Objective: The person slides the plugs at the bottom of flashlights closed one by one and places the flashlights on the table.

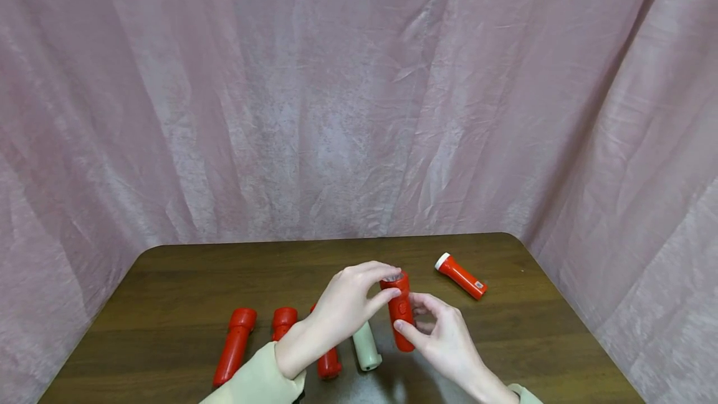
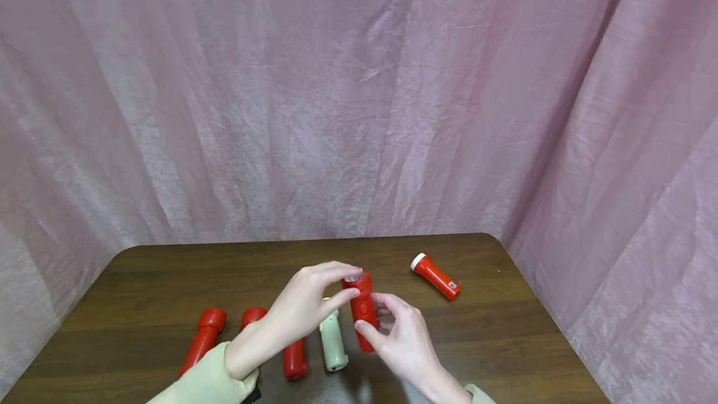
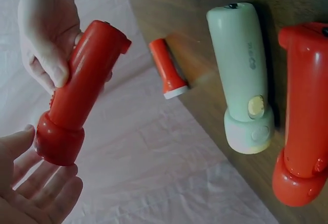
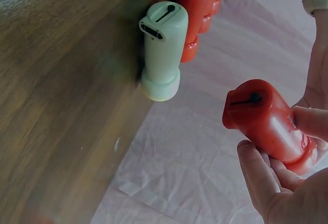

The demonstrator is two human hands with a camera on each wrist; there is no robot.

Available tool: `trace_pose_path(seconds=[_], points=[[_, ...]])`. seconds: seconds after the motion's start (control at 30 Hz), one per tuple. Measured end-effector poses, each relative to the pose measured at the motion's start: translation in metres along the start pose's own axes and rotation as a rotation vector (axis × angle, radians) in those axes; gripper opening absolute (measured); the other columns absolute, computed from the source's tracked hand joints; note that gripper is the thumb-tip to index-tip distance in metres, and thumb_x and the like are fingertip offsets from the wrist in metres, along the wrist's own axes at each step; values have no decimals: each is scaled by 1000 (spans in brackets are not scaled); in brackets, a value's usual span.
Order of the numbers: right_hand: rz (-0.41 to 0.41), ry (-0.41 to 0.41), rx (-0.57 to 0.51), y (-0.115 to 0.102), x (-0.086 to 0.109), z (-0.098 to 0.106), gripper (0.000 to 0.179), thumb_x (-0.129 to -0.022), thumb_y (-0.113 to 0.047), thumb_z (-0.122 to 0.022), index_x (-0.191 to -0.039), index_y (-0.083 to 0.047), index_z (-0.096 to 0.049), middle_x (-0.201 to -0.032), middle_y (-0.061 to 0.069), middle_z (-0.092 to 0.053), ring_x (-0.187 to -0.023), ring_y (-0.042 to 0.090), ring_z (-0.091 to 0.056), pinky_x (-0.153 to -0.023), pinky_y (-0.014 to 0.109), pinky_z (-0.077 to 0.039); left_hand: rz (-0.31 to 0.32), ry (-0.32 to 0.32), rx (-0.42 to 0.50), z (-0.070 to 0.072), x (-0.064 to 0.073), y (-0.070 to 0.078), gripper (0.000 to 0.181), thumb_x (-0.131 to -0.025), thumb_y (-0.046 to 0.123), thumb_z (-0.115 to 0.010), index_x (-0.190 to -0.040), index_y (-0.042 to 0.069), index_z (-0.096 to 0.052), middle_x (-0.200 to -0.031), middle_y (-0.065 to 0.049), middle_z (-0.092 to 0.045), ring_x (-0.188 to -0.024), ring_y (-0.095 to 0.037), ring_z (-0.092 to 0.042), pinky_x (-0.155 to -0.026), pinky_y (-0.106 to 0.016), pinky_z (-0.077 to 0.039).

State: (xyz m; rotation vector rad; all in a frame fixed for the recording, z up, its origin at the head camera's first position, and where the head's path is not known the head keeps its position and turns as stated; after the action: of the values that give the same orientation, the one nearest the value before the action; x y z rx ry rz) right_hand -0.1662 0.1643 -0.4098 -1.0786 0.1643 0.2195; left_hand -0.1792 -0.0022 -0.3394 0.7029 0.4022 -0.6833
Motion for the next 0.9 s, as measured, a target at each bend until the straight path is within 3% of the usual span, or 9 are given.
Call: trace_pose_path(seconds=[0.23,0.47,0.67,0.9], points=[[32,-17,15,5,-3,2,34,-84,-9,-87,-115,-3,-73,-106,10,-79,-86,5,-75,-77,19,-64,3,-74,13,-8,-5,-9,27,-93,16,-80,-119,11,-79,-116,-3,-81,-106,-15,-78,-94,-32,-63],[6,-44,15,14,-5,2,35,-84,-10,-87,-116,-4,-73,-102,10,-78,-84,3,-74,-75,17,-62,25,-129,42,-17,-10,-18,26,-94,15,-79,-119,10,-79,-114,-2,-82,-106,-15,-77,-95,-32,-63],[38,-30,64,15,-8,4,35,-84,-15,-88,-114,-4,-74,-99,7,-79,-82,6,-75,-75,20,-63,27,-162,70,-24,-12,-26,26,-94,16,-79,-119,9,-79,-113,-3,-82,-102,-15,-77,-93,-30,-62],[19,-19,136,21,-13,3,35,-83,-18,-89,-112,-7,-75,-94,3,-80,-77,5,-75,-73,21,-61,67,-214,88,-34,-15,-39,25,-96,17,-78,-119,9,-79,-113,-3,-82,-101,-16,-76,-92,-32,-63]])
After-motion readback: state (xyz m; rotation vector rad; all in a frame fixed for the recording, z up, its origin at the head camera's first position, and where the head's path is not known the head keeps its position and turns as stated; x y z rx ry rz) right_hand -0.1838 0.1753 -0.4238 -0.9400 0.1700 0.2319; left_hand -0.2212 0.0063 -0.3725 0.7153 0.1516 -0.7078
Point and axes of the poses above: each hand's wrist, its own x-axis away from the middle knuckle, its own z-axis out of the back of the hand, y = z × x, the point moved 6 cm from there along -x, towards the middle knuckle
